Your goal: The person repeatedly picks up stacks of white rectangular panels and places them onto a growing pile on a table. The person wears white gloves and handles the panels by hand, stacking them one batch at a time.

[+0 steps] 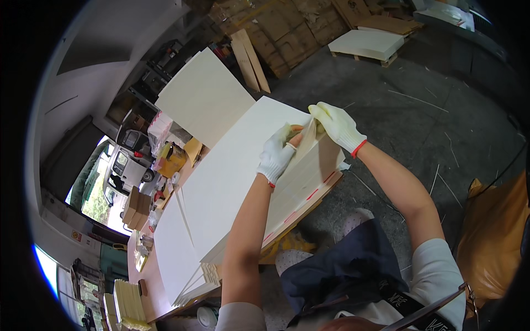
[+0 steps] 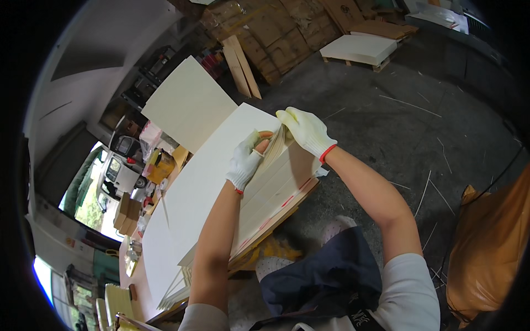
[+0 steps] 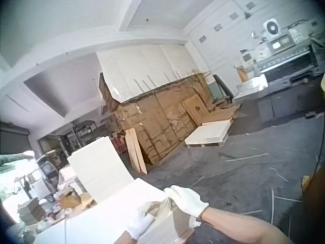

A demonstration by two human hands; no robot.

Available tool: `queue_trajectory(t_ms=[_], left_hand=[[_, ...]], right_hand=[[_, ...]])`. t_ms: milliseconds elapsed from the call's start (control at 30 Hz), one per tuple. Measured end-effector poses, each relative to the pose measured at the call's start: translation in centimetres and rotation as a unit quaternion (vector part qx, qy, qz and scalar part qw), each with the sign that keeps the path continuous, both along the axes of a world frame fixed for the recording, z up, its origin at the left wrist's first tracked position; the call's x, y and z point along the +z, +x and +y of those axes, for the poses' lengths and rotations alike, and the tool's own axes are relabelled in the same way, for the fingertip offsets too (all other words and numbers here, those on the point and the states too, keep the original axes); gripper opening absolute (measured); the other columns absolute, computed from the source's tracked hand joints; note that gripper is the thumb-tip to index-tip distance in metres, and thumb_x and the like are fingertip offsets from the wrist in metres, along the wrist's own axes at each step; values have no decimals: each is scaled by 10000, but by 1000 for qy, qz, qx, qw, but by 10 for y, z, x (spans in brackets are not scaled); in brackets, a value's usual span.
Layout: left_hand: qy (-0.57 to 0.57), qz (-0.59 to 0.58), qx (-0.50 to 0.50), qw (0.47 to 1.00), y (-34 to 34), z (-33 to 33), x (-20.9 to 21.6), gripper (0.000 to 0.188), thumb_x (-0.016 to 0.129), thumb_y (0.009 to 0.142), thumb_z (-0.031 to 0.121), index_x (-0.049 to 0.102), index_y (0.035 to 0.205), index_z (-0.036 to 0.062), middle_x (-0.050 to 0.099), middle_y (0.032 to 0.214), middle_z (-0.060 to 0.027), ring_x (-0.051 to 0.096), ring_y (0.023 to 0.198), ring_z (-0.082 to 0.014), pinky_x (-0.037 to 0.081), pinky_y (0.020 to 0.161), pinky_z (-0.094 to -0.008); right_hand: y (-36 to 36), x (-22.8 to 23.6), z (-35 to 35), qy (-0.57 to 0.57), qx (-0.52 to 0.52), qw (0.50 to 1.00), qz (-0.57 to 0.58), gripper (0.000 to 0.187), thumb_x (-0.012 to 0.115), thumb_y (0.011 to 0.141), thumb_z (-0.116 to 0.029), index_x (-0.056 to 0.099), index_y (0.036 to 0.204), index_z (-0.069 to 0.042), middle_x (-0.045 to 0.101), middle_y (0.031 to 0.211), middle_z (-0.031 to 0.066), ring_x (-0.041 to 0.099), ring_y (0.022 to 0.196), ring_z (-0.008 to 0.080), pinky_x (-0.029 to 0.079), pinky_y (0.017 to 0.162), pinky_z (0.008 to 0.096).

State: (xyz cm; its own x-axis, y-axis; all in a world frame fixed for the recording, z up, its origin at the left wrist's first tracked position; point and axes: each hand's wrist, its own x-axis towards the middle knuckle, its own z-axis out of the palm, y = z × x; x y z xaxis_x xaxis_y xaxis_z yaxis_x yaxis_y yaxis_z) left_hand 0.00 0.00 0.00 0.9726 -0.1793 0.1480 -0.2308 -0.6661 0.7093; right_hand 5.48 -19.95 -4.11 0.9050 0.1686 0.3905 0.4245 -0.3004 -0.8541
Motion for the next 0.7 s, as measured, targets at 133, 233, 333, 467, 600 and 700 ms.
queue_trajectory(t_ms=[133, 233, 333, 467, 600, 700], left_hand=[[14, -36, -12, 999, 8, 5, -4, 418, 751, 890, 197, 644, 1264, 48, 697, 1238, -181, 659, 1179, -297, 485, 1031, -363], [12, -42, -16, 999, 7, 3, -1, 407, 732, 892, 144, 630, 1262, 10, 702, 1216, -172, 662, 1146, -253, 503, 986, -339], [20, -52, -21, 998, 5, 5, -2, 393, 699, 910, 119, 624, 1280, 10, 700, 1219, -171, 660, 1139, -233, 502, 975, -323], [-95, -11, 5, 995, -7, -8, 2, 372, 648, 937, 116, 635, 1306, 60, 701, 1218, -161, 659, 1117, -231, 484, 984, -325], [28, -127, -14, 991, 4, 6, -12, 341, 630, 950, 134, 661, 1287, 94, 708, 1143, -132, 652, 1033, -210, 485, 946, -331], [87, -53, 13, 995, -5, -5, 0, 337, 686, 924, 178, 680, 1252, 102, 702, 1073, -120, 635, 982, -201, 486, 921, -333]], right_hand=[[3, -1, 3, 23, -9, 998, -50, 530, 382, 1047, -524, 584, 904, -56, 610, 817, 186, 617, 812, 371, 448, 753, 443], [4, -2, 5, 24, -10, 999, -47, 521, 387, 1047, -520, 582, 902, -59, 609, 814, 184, 613, 812, 378, 448, 749, 442], [3, -4, 4, 21, -8, 999, -39, 522, 391, 1046, -527, 584, 911, -61, 614, 817, 183, 615, 815, 378, 451, 749, 440], [4, -10, 2, 32, -7, 998, -45, 535, 398, 1041, -548, 583, 925, -60, 618, 816, 181, 620, 805, 374, 455, 744, 440], [1, -4, 4, 4, -7, 999, -34, 546, 407, 1036, -565, 576, 926, -57, 623, 813, 183, 625, 801, 378, 456, 731, 446], [2, -8, 1, -3, -13, 999, -38, 532, 414, 1037, -552, 573, 921, -58, 629, 814, 185, 628, 804, 380, 456, 726, 449]])
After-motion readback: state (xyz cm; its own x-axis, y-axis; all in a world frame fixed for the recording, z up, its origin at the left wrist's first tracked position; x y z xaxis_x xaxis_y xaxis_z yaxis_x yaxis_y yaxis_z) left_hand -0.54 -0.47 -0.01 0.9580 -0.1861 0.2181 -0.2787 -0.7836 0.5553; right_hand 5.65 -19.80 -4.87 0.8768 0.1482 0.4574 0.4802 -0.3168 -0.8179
